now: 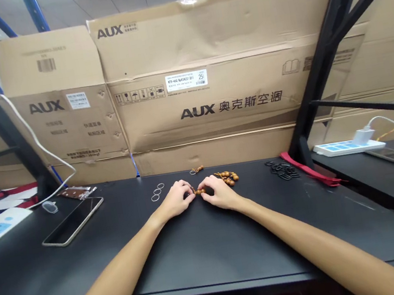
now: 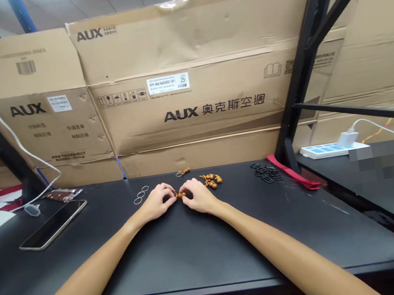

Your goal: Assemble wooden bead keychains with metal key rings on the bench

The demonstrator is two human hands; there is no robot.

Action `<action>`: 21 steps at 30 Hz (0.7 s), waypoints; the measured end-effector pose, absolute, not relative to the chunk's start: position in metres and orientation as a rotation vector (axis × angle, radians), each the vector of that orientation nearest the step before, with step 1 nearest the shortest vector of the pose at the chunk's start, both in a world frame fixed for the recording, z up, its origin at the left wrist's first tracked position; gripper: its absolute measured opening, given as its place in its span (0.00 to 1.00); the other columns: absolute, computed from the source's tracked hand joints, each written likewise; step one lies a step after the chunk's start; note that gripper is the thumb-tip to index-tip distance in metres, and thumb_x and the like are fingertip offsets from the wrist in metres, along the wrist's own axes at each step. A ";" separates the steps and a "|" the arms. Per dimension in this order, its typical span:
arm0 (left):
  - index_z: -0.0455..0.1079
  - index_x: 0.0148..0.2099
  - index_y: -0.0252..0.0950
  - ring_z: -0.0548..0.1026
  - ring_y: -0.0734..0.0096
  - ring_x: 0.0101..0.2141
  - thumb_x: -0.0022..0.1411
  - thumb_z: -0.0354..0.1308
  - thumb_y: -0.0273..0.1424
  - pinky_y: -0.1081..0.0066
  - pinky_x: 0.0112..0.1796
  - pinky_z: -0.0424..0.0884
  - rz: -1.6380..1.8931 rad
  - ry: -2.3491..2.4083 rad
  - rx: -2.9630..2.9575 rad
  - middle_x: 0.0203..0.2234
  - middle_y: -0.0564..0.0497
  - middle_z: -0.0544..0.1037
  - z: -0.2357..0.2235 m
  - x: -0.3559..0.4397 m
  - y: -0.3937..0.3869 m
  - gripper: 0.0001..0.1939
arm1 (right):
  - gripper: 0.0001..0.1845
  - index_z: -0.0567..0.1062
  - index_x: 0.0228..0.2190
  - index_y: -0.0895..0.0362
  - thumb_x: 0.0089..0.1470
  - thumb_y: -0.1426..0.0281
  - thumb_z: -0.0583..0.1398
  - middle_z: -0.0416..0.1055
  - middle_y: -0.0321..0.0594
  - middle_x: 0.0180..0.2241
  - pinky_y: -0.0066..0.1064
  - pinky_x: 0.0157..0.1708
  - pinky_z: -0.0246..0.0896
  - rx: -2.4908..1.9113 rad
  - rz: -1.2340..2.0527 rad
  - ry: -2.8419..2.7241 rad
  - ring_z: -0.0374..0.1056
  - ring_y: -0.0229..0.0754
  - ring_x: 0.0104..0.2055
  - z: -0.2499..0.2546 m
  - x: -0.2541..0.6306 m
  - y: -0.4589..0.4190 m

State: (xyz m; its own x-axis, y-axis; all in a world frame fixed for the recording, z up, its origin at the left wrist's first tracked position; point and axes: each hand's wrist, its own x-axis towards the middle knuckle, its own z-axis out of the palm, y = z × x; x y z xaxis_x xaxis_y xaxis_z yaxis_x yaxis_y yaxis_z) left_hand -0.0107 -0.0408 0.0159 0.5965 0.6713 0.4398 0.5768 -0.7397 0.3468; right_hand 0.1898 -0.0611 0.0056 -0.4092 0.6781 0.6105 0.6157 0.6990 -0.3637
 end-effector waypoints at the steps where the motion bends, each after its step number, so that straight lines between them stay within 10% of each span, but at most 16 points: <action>1: 0.71 0.31 0.36 0.70 0.64 0.41 0.60 0.53 0.32 0.63 0.48 0.64 0.833 1.035 2.642 0.39 0.47 0.72 0.016 -0.010 -0.041 0.08 | 0.08 0.72 0.32 0.57 0.47 0.78 0.57 0.72 0.39 0.32 0.33 0.39 0.58 -0.995 0.100 -2.138 0.62 0.41 0.36 0.005 0.190 -0.061; 21: 0.73 0.31 0.37 0.71 0.64 0.42 0.60 0.53 0.32 0.64 0.48 0.65 0.834 1.070 2.577 0.40 0.47 0.73 0.018 -0.010 -0.040 0.09 | 0.07 0.73 0.33 0.56 0.51 0.76 0.57 0.72 0.40 0.33 0.35 0.40 0.59 -1.121 0.071 -2.112 0.63 0.42 0.36 0.003 0.191 -0.058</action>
